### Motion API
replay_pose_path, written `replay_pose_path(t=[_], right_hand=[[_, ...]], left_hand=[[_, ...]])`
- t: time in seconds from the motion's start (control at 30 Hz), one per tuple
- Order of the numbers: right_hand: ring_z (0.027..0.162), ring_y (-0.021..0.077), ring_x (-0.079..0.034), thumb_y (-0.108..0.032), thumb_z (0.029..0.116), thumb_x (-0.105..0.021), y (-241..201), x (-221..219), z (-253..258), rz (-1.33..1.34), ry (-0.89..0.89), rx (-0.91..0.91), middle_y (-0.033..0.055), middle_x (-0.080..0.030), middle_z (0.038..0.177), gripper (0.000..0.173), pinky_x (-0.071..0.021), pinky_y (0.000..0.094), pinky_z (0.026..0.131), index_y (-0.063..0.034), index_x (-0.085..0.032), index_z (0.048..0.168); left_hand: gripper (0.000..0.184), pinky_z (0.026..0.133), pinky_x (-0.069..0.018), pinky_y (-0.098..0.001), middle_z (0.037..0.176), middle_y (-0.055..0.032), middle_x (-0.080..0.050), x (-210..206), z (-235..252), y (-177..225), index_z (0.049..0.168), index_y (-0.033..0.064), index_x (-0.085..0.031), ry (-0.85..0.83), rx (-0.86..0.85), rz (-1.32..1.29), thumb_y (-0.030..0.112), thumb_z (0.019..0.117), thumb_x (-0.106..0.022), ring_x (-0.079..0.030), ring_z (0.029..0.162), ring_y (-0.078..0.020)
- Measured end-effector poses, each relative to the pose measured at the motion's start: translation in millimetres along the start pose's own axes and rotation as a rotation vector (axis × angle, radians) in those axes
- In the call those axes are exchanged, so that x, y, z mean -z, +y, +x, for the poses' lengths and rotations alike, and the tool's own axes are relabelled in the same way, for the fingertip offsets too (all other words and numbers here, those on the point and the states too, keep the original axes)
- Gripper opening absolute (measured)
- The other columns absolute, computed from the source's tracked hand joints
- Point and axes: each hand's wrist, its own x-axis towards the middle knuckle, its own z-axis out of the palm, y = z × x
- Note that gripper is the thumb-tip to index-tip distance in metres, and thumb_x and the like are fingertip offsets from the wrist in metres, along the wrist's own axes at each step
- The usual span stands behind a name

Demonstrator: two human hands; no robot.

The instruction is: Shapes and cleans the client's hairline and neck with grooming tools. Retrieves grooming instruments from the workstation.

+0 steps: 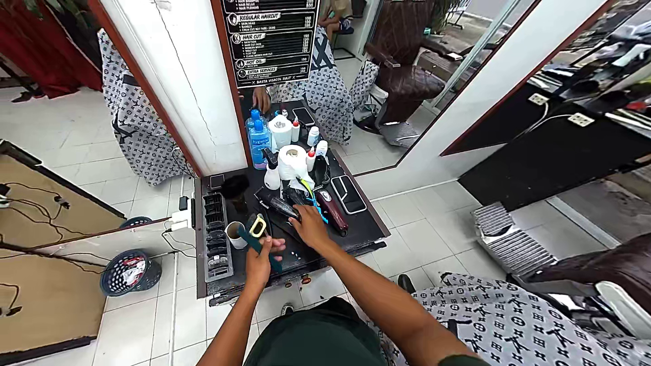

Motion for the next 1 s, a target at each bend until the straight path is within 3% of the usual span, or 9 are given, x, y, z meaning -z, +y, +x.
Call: replay_pose_path(t=[0.1, 0.2, 0.3, 0.43, 0.57, 0.7, 0.77, 0.9, 1.0], right_hand=[[0.135, 0.0382, -0.050, -0.042, 0.1062, -0.051, -18.3, -4.4, 19.8, -0.063, -0.149, -0.050, 0.0195, -0.061, 0.138, 0.054, -0.0369, 0.0569, 0.112, -0.0047, -0.054, 0.146], [0.121, 0.0340, -0.062, -0.030, 0.1113, -0.039, -22.5, -10.2, 29.7, 0.034, -0.175, -0.015, 0.0202, -0.068, 0.121, 0.042, -0.0450, 0.0504, 0.107, -0.0005, -0.065, 0.125], [0.128, 0.0380, -0.057, -0.014, 0.1065, -0.045, -19.5, -19.3, 36.6, -0.120, -0.200, -0.021, 0.0231, -0.060, 0.134, 0.033, -0.0461, 0.0505, 0.108, -0.0005, -0.064, 0.130], [0.133, 0.0459, -0.049, -0.035, 0.1042, -0.057, -31.6, -33.9, 43.4, -0.265, -0.207, -0.069, 0.0271, -0.050, 0.145, 0.052, -0.0484, 0.0568, 0.103, -0.0145, -0.050, 0.151], [0.139, 0.0453, -0.042, -0.035, 0.1027, -0.054, -41.0, -42.6, 33.9, -0.324, -0.222, -0.069, 0.0265, -0.046, 0.148, 0.046, -0.0440, 0.0626, 0.102, -0.0134, -0.057, 0.143], [0.144, 0.0435, -0.038, -0.035, 0.1039, -0.053, -12.0, -46.5, -20.2, -0.295, -0.186, 0.061, 0.0234, -0.041, 0.157, 0.046, -0.0390, 0.0602, 0.111, -0.0057, -0.060, 0.139], [0.142, 0.0420, -0.044, -0.028, 0.1059, -0.050, 17.1, -50.9, -50.2, -0.265, -0.122, 0.184, 0.0210, -0.047, 0.154, 0.042, -0.0404, 0.0559, 0.112, -0.0071, -0.061, 0.140], [0.118, 0.0387, -0.064, -0.013, 0.1012, -0.058, 62.6, -55.6, -83.8, -0.215, 0.122, 0.434, 0.0172, -0.070, 0.122, 0.024, -0.0533, 0.0511, 0.100, -0.0072, -0.075, 0.117], [0.112, 0.0353, -0.068, -0.036, 0.1012, -0.061, 76.3, -55.2, -94.5, -0.291, 0.212, 0.533, 0.0125, -0.072, 0.117, 0.033, -0.0535, 0.0552, 0.097, -0.0102, -0.075, 0.117]], left_hand=[[0.037, 0.079, -0.0629, -0.0358, 0.110, -0.0118, -0.075, 11.7, -16.0, -12.2, 0.112, -0.0042, -0.065, -0.160, 0.057, 0.176, 0.017, 0.1107, -0.034, -0.075, 0.094, -0.0193], [0.037, 0.082, -0.0628, -0.0345, 0.118, -0.0088, -0.074, 16.9, -25.3, -29.0, 0.117, -0.0001, -0.067, -0.246, 0.077, 0.246, 0.020, 0.1107, -0.037, -0.075, 0.098, -0.0165], [0.037, 0.087, -0.0607, -0.0325, 0.124, -0.0078, -0.072, 18.0, -28.8, -40.5, 0.121, 0.0018, -0.068, -0.299, 0.092, 0.309, 0.023, 0.1105, -0.040, -0.072, 0.105, -0.0139], [0.039, 0.094, -0.0578, -0.0345, 0.126, -0.0098, -0.070, 22.1, -23.9, -53.0, 0.125, 0.0022, -0.067, -0.346, 0.078, 0.406, 0.026, 0.1105, -0.040, -0.070, 0.110, -0.0148], [0.039, 0.095, -0.0568, -0.0364, 0.116, -0.0096, -0.073, 27.2, -29.2, -57.2, 0.123, 0.0028, -0.069, -0.360, 0.030, 0.453, 0.027, 0.1100, -0.041, -0.071, 0.105, -0.0157], [0.038, 0.089, -0.0586, -0.0343, 0.114, -0.0067, -0.074, 42.1, -39.8, -56.5, 0.120, 0.0040, -0.070, -0.338, -0.022, 0.451, 0.027, 0.1088, -0.041, -0.072, 0.100, -0.0134], [0.037, 0.085, -0.0603, -0.0338, 0.113, -0.0062, -0.075, 48.0, -44.7, -59.8, 0.118, 0.0036, -0.070, -0.296, -0.021, 0.390, 0.025, 0.1081, -0.041, -0.073, 0.099, -0.0139], [0.037, 0.081, -0.0612, -0.0323, 0.111, -0.0064, -0.075, 49.5, -46.5, -61.2, 0.115, 0.0021, -0.069, -0.275, -0.002, 0.311, 0.021, 0.1076, -0.039, -0.073, 0.097, -0.0147], [0.037, 0.077, -0.0623, -0.0304, 0.105, -0.0062, -0.076, 42.5, -37.5, -43.6, 0.116, 0.0012, -0.069, -0.293, -0.037, 0.296, 0.021, 0.1084, -0.038, -0.074, 0.086, -0.0135]])
